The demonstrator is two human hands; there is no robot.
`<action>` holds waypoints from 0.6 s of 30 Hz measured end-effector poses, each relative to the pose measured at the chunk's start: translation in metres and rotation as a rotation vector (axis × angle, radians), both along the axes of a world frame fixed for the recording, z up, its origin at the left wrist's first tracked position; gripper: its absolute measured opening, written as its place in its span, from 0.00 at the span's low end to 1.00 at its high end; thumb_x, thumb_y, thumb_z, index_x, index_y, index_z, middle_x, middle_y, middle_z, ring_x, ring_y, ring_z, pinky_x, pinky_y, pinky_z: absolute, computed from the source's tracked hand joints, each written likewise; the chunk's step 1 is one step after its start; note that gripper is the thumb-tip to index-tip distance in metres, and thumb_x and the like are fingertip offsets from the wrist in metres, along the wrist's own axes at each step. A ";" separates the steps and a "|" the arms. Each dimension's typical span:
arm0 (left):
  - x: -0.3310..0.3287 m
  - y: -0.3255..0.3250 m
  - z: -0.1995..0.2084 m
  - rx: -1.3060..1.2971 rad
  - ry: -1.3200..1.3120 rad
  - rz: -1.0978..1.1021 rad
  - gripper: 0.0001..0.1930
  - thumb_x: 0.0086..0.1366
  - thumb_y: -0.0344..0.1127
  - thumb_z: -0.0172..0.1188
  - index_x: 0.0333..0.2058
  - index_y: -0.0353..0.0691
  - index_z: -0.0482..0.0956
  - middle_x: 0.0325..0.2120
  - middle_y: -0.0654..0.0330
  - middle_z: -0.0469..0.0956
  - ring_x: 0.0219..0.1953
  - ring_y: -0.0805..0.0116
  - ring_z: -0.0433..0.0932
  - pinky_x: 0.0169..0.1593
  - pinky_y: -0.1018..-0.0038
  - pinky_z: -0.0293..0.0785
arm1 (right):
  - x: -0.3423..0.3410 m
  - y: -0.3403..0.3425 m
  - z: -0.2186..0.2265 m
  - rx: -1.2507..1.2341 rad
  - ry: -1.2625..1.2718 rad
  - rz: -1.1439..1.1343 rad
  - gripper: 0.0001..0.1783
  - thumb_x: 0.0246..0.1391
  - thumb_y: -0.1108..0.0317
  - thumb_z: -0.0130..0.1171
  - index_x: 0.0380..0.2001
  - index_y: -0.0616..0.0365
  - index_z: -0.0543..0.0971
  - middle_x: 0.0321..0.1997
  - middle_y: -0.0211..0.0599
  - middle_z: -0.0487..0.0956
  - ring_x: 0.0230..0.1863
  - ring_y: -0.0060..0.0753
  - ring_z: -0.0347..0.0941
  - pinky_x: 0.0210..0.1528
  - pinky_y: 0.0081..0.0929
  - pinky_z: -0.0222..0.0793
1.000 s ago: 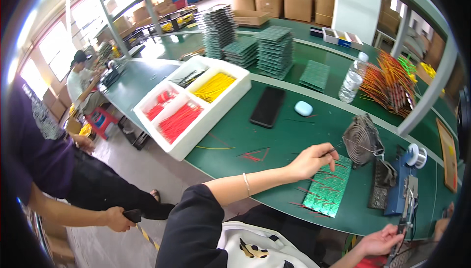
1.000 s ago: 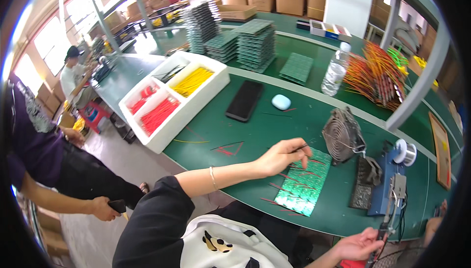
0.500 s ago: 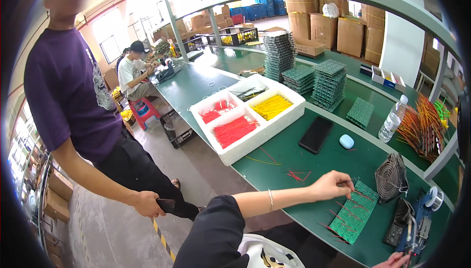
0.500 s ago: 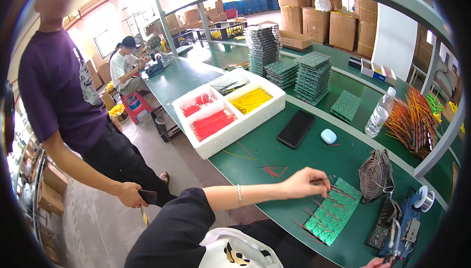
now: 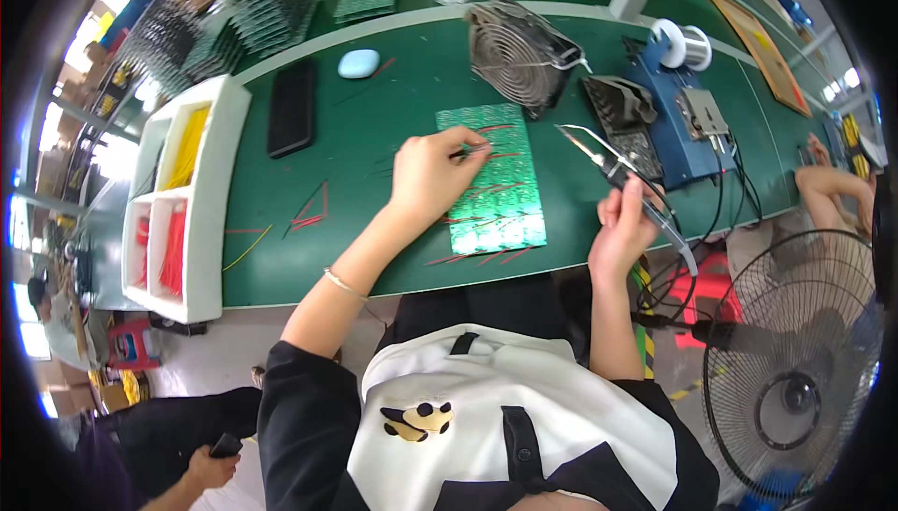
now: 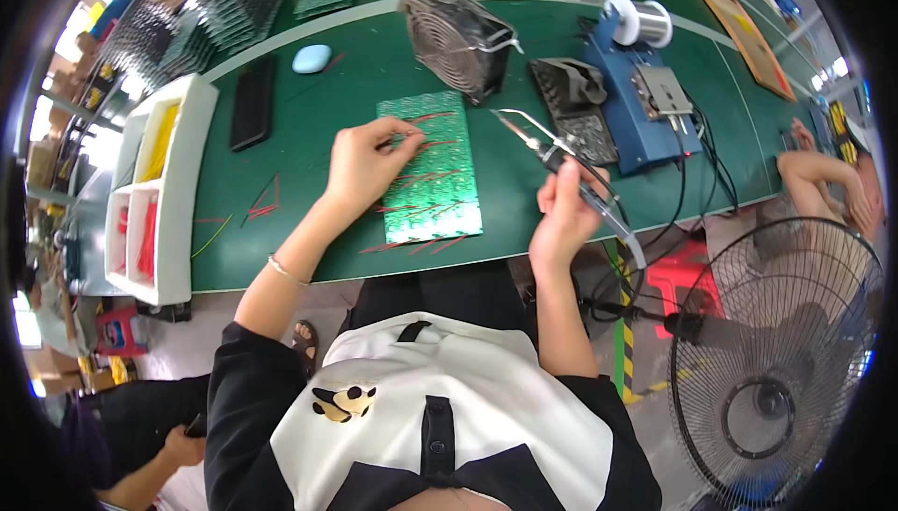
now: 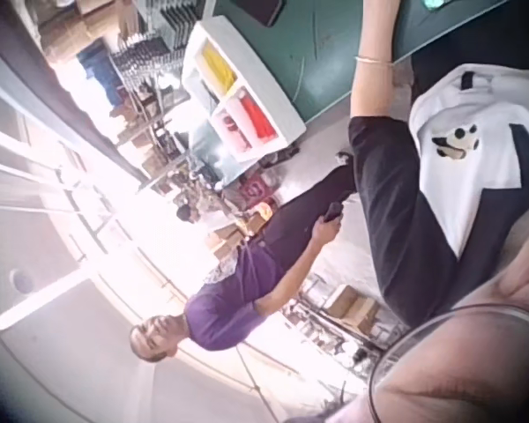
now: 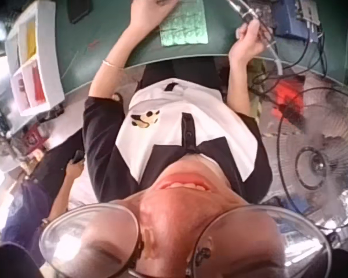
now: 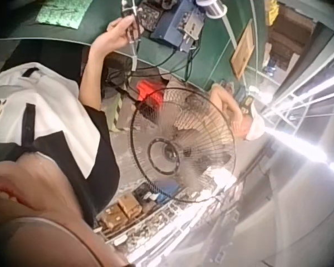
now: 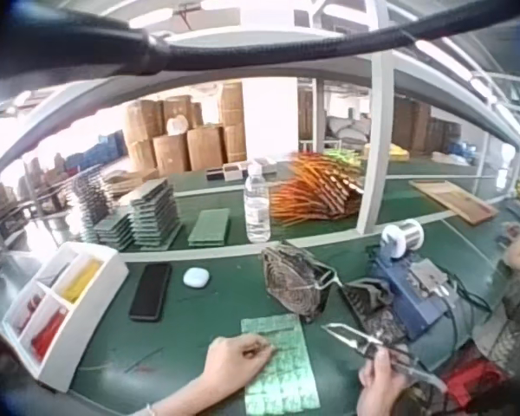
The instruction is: The person solders wires onto a circuit board using a soldering iron, then picks up and sorts wires on the worktable by hand.
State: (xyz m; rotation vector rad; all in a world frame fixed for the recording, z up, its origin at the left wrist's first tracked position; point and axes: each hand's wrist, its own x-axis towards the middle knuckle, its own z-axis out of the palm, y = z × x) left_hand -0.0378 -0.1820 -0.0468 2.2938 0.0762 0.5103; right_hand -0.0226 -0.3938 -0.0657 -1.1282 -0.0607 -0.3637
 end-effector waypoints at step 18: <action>0.001 -0.031 -0.019 0.315 -0.280 -0.169 0.04 0.46 0.30 0.61 0.21 0.46 0.75 0.07 0.63 0.67 0.09 0.67 0.69 0.13 0.75 0.61 | -0.012 -0.010 -0.003 -0.086 0.072 0.025 0.06 0.55 0.69 0.49 0.30 0.60 0.68 0.19 0.23 0.60 0.16 0.10 0.51 0.18 0.13 0.46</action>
